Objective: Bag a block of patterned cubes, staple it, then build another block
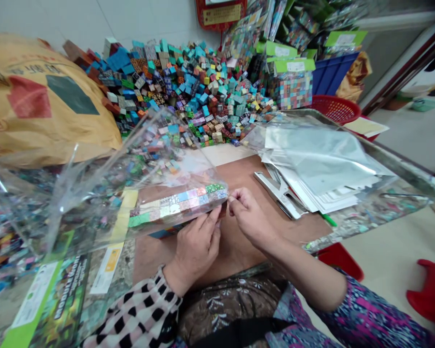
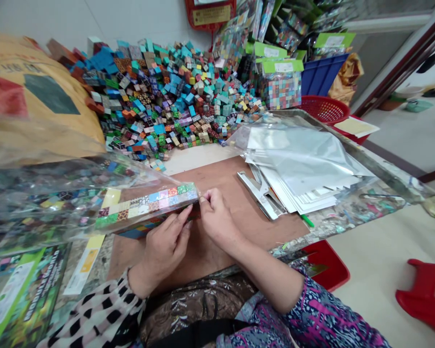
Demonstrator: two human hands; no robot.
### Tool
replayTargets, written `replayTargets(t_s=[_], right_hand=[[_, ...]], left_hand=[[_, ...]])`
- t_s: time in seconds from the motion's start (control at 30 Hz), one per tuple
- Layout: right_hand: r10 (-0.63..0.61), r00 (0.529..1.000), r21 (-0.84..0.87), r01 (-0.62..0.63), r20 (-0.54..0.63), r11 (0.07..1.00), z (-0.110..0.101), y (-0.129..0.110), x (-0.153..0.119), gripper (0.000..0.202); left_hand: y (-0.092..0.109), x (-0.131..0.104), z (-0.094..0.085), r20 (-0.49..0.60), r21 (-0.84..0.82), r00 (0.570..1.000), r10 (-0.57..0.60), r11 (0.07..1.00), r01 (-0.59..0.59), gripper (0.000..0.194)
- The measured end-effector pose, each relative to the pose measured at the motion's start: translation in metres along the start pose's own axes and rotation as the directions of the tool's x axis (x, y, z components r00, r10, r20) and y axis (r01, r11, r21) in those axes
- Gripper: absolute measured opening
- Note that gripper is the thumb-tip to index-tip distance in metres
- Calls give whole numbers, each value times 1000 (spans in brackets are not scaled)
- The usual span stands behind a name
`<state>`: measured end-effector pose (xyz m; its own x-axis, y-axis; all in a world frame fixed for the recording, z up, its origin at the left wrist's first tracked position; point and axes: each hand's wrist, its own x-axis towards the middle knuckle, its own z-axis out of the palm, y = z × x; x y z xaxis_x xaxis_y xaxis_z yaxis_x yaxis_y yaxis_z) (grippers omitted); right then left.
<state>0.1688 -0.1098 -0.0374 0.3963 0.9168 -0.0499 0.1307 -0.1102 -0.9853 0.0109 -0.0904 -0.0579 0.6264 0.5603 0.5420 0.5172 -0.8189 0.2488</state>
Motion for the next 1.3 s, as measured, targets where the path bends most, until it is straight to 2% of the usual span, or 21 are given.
replayTargets(t_s=[0.23,0.4,0.5,0.57,0.73,0.87,0.93,0.97,1.0,1.03,1.07,1.1,1.13,1.17,1.2,1.23,1.3], right_hand=[[5,1000,-16,-5,19,1000,0,5,2,14],[26,996,39,-29,85,999,-5,7,4,15],[107,973,191,-147,206,970,-11,6,5,17],[179,950,308,-255,255,917,-13,4,7,20],[319,920,465,-391,229,794,-11,-7,17,34],[481,832,465,-553,276,691,-4,-15,27,32],[523,801,472,-595,291,650,-2,-16,30,25],[527,796,479,-602,298,639,-2,-16,31,21],[526,794,485,-605,305,631,-2,-16,31,16],[528,792,490,-607,307,625,-2,-15,31,13],[530,790,495,-608,307,621,-2,-15,31,11],[534,788,498,-610,305,616,-2,-14,31,10],[542,785,501,-614,300,610,-3,-13,31,10],[554,778,503,-620,296,603,-3,-13,31,10],[566,770,500,-629,294,596,-4,-13,31,10],[577,761,492,-640,297,590,-5,-13,31,11],[581,747,463,-661,324,591,-8,-12,32,11]], left_hand=[[2,2,-2,-35,-13,999,41,999,-41,37],[1,1,-3,-30,-15,999,25,1000,-25,38],[-2,-4,-6,6,-41,1000,27,999,-27,37],[-4,-9,-9,38,-63,999,23,998,-20,36],[-10,-31,-28,113,-214,994,3,977,21,36],[-21,-56,-47,131,-287,985,-109,947,143,27],[-28,-69,-52,109,-347,959,-261,894,283,16],[-31,-74,-54,90,-395,919,-383,834,386,18],[-34,-78,-55,69,-462,848,-525,737,494,23],[-37,-81,-57,55,-547,744,-666,603,580,28],[-39,-82,-58,59,-639,620,-782,448,626,30],[-41,-82,-60,81,-722,498,-863,294,627,30],[-43,-80,-61,118,-784,398,-910,161,600,31],[-45,-78,-63,162,-822,328,-931,57,566,32],[-48,-76,-65,200,-844,285,-937,-17,537,34],[-50,-73,-66,229,-855,262,-937,-65,514,36],[-54,-68,-69,270,-870,265,-926,-116,480,38]])
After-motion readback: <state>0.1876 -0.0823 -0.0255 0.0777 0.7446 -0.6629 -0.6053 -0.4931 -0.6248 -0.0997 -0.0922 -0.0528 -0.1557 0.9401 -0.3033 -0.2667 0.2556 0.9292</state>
